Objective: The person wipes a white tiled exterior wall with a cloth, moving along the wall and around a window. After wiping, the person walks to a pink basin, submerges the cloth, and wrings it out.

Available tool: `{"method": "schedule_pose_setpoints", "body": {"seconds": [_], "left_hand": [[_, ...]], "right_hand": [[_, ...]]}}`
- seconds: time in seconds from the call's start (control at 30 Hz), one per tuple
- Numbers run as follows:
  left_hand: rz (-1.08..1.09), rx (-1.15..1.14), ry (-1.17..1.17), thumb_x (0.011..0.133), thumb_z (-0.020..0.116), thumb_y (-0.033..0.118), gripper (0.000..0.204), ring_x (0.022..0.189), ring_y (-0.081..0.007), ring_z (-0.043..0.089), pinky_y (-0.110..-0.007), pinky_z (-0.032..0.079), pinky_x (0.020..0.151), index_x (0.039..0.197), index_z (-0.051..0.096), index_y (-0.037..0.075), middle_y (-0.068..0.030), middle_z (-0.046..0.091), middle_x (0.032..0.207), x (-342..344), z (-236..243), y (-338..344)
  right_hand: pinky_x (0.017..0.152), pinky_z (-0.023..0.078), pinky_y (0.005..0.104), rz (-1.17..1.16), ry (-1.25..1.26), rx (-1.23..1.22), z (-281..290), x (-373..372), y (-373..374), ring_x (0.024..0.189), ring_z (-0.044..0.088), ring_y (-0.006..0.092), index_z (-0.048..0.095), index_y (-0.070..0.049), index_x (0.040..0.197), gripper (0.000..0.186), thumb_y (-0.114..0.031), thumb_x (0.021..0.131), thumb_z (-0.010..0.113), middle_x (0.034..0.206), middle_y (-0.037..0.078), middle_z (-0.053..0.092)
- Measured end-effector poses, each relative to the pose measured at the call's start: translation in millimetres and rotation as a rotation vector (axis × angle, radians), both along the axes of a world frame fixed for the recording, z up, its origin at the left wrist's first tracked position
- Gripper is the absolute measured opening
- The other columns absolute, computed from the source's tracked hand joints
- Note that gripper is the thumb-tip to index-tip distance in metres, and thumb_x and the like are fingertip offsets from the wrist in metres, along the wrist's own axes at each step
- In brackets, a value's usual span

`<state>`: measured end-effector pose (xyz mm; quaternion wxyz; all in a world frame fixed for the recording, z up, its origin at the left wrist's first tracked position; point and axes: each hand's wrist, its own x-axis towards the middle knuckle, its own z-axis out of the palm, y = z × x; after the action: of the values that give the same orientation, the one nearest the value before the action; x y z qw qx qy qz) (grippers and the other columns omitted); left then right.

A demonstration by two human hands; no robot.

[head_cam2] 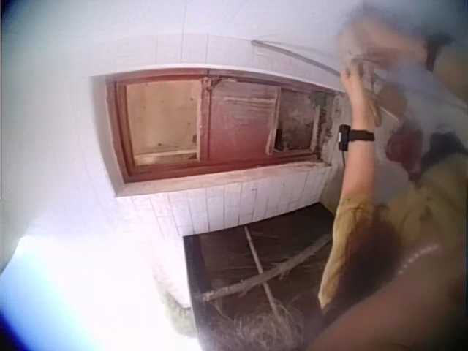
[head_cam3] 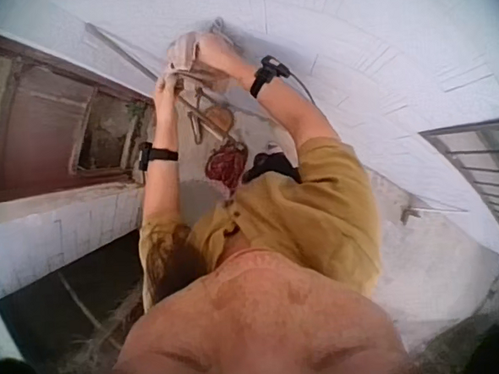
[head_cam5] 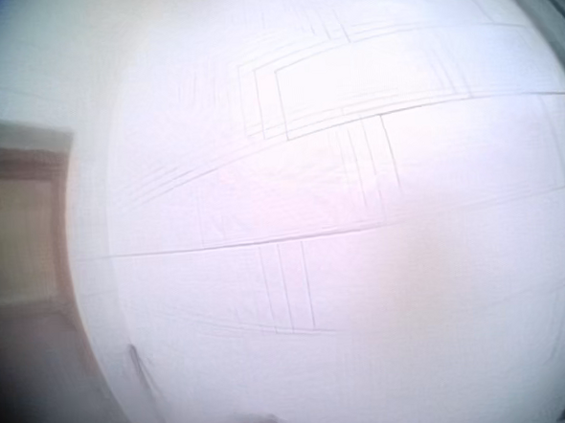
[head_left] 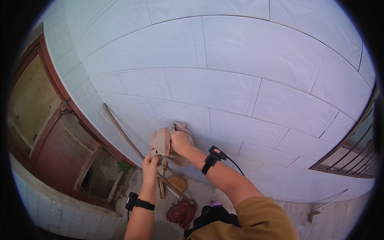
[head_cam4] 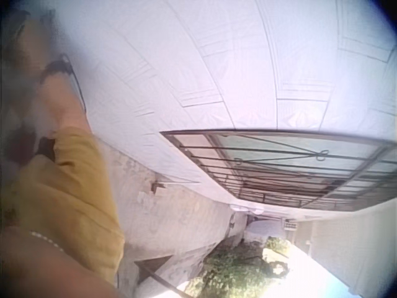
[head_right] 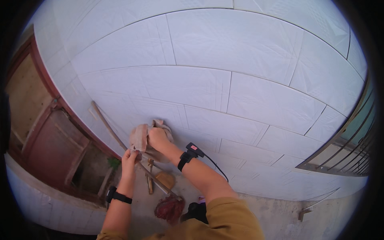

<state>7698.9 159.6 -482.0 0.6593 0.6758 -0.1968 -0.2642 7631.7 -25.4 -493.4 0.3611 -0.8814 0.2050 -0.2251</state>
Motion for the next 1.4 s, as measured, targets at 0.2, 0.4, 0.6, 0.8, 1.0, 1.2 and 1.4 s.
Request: {"method": "schedule_pose_setpoints", "body": {"seconds": [0.2, 0.4, 0.6, 0.8, 1.0, 1.2, 1.4], "left_hand": [[0.132, 0.083, 0.155, 0.093, 0.058, 0.014, 0.012, 0.073, -0.0087, 0.058, -0.029, 0.047, 0.069, 0.104, 0.060, 0.013, 0.0026, 0.063, 0.082, 33, 37, 116], [0.081, 0.260, -0.399, 0.088, 0.063, 0.012, 0.030, 0.086, -0.0144, 0.057, -0.031, 0.047, 0.077, 0.118, 0.061, 0.014, -0.0024, 0.062, 0.099, 19, 21, 148], [-0.311, -0.014, -0.219, 0.085, 0.073, 0.029, 0.049, 0.116, -0.0200, 0.053, -0.035, 0.045, 0.093, 0.123, 0.060, 0.002, -0.0127, 0.055, 0.130, -47, 27, 131], [-0.473, -0.136, -0.109, 0.092, 0.066, 0.015, 0.047, 0.100, -0.0153, 0.061, -0.030, 0.051, 0.084, 0.133, 0.048, 0.001, -0.0085, 0.063, 0.114, -109, 39, 92], [-0.398, -0.246, 0.297, 0.096, 0.055, 0.007, 0.024, 0.092, -0.0188, 0.066, -0.034, 0.056, 0.077, 0.118, 0.055, -0.001, -0.0108, 0.065, 0.108, -155, 61, 34], [-0.768, -0.189, 0.298, 0.096, 0.057, 0.012, 0.035, 0.104, -0.0181, 0.061, -0.031, 0.051, 0.087, 0.129, 0.051, 0.001, -0.0104, 0.063, 0.113, -270, 102, -35], [-1.047, -0.098, 0.014, 0.096, 0.058, 0.021, 0.052, 0.116, -0.0191, 0.054, -0.033, 0.042, 0.099, 0.144, 0.043, 0.007, -0.0135, 0.056, 0.128, -351, 106, -84]], "right_hand": [[0.079, 0.055, 0.0374, 0.316, -0.120, 1.028, 48, -12, 80, 0.102, 0.067, 0.0244, 0.065, -0.001, 0.115, 0.028, -0.018, 0.093, 0.061, 0.113, 0.014, 0.067], [0.084, 0.056, 0.0405, 0.099, -0.007, 1.326, 66, -43, 123, 0.102, 0.066, 0.0264, 0.059, 0.001, 0.121, 0.031, -0.019, 0.097, 0.055, 0.117, 0.014, 0.065], [0.084, 0.056, 0.0405, 0.217, -0.045, 1.329, 82, -104, 128, 0.103, 0.065, 0.0256, 0.059, 0.000, 0.119, 0.032, -0.022, 0.096, 0.057, 0.116, 0.014, 0.064], [0.079, 0.053, 0.0372, 0.339, -0.256, 1.300, 84, -158, 110, 0.094, 0.064, 0.0201, 0.061, -0.001, 0.112, 0.030, -0.024, 0.094, 0.063, 0.108, 0.009, 0.065], [0.088, 0.052, 0.0365, -0.210, -0.304, 0.935, 77, -254, 90, 0.107, 0.061, 0.0220, 0.057, -0.005, 0.122, 0.037, -0.031, 0.096, 0.061, 0.116, 0.009, 0.063], [0.095, 0.047, 0.0327, -0.254, -0.970, 0.776, 68, -337, 120, 0.110, 0.056, 0.0183, 0.043, -0.006, 0.138, 0.049, -0.029, 0.097, 0.058, 0.121, 0.009, 0.058], [0.103, 0.037, 0.0321, -0.835, -1.208, 0.257, 91, -447, 62, 0.118, 0.050, 0.0189, 0.043, 0.000, 0.138, 0.043, -0.007, 0.097, 0.051, 0.129, 0.012, 0.051]]}}
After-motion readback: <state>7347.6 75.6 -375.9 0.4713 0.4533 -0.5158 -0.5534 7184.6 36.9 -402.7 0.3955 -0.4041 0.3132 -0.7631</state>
